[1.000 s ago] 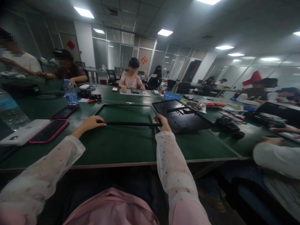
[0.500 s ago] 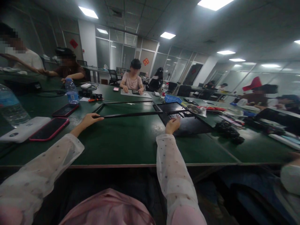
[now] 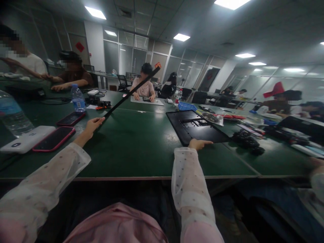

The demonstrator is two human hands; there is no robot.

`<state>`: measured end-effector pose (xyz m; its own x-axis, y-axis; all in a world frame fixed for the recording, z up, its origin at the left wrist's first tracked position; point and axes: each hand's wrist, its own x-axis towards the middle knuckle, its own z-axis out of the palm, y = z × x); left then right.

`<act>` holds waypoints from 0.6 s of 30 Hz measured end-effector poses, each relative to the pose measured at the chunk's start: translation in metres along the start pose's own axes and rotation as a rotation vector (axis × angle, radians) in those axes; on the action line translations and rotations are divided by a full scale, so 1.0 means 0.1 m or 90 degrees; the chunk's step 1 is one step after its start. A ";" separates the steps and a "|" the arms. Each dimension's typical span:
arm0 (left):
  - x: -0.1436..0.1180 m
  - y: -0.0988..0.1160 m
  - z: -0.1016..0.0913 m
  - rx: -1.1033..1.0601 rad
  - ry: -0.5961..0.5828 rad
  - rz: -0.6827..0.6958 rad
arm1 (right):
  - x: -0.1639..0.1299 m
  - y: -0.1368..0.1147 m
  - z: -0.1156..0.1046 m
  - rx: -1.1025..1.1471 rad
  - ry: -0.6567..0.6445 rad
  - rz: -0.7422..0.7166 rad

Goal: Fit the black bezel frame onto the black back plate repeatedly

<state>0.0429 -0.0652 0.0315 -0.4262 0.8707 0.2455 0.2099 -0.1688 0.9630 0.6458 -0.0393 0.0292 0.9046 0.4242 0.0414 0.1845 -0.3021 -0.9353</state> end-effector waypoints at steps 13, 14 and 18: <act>-0.04 0.10 0.01 -0.053 0.029 -0.032 | -0.69 -0.13 0.43 -0.062 -0.109 -0.118; -0.05 0.11 0.01 -0.049 0.031 -0.033 | -0.70 -0.13 0.46 -0.043 -0.110 -0.116; -0.14 0.25 0.02 -0.051 0.042 -0.039 | -0.72 -0.15 0.55 0.042 -0.180 -0.160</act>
<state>0.0558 -0.0808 0.0519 -0.4931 0.8489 0.1902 0.1116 -0.1551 0.9816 0.5568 -0.0188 0.0205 0.6907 0.6997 0.1826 0.3541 -0.1071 -0.9291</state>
